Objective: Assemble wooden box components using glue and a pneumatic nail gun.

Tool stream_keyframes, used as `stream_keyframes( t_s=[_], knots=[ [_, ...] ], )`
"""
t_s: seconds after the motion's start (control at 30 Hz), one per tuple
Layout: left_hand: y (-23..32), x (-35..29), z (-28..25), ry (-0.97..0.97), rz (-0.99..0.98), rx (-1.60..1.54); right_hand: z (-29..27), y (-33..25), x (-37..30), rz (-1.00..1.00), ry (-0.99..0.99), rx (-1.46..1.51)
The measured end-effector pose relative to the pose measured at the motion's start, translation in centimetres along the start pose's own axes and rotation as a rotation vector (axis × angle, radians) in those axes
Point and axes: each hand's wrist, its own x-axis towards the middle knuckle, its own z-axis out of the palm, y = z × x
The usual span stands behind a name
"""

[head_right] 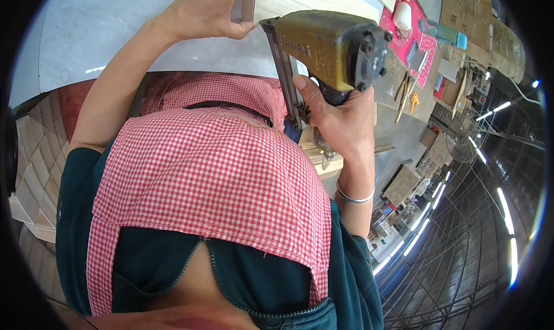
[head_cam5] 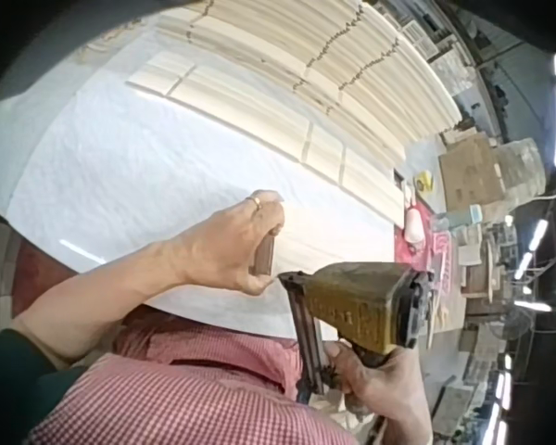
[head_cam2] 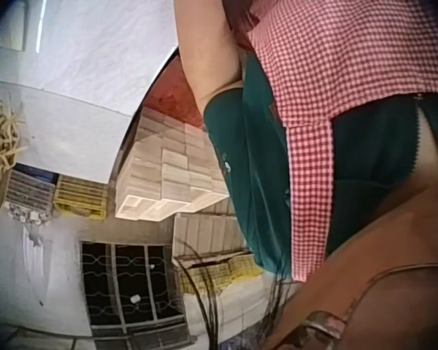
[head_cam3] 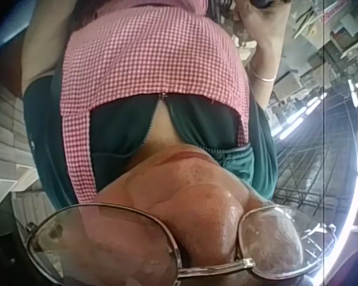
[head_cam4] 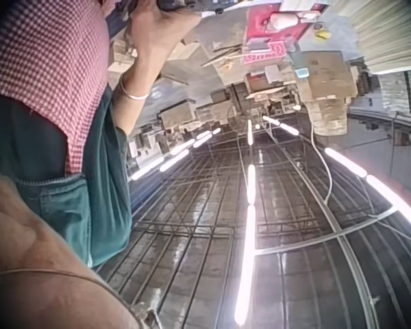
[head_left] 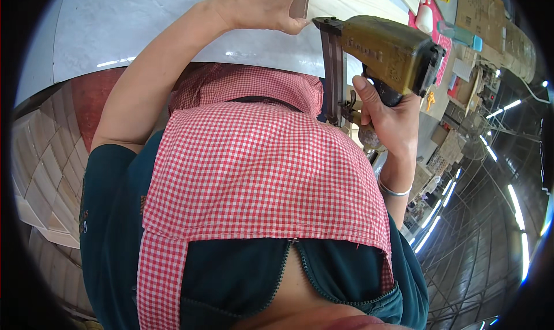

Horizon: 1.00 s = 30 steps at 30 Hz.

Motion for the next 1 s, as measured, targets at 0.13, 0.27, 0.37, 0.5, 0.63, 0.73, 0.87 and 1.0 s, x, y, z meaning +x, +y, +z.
stream_keyframes(
  t_s=[0.13, 0.27, 0.37, 0.5, 0.63, 0.73, 0.87, 1.0],
  knots=[
    [-0.7, -0.2, 0.3, 0.063, 0.051, -0.021, -0.1, -0.4, 0.3, -0.071, -0.020, -0.005],
    [-0.5, -0.3, 0.1, 0.086, 0.100, -0.037, -0.6, -1.2, 1.2, -0.076, 0.011, 0.031],
    [-0.7, -0.3, 0.2, 0.105, 0.114, -0.027, -0.5, -1.9, 2.3, -0.091, -0.014, -0.023],
    [-1.0, -0.3, 0.3, 0.125, 0.128, -0.012, -0.4, -2.2, 3.1, -0.109, -0.043, -0.077],
    [-1.1, -0.3, 0.4, 0.137, 0.133, 0.002, -0.3, -2.2, 3.4, -0.119, -0.048, -0.083],
    [-1.0, -0.3, 0.4, 0.139, 0.127, 0.008, -0.4, -2.4, 3.6, -0.104, -0.057, -0.088],
    [-1.0, -0.4, 0.4, 0.147, 0.133, 0.000, -0.4, -2.6, 3.7, -0.095, -0.064, -0.098],
    [-1.1, -0.5, 0.5, 0.178, 0.143, -0.009, -0.6, -3.0, 4.0, -0.111, -0.072, -0.133]
  ],
)
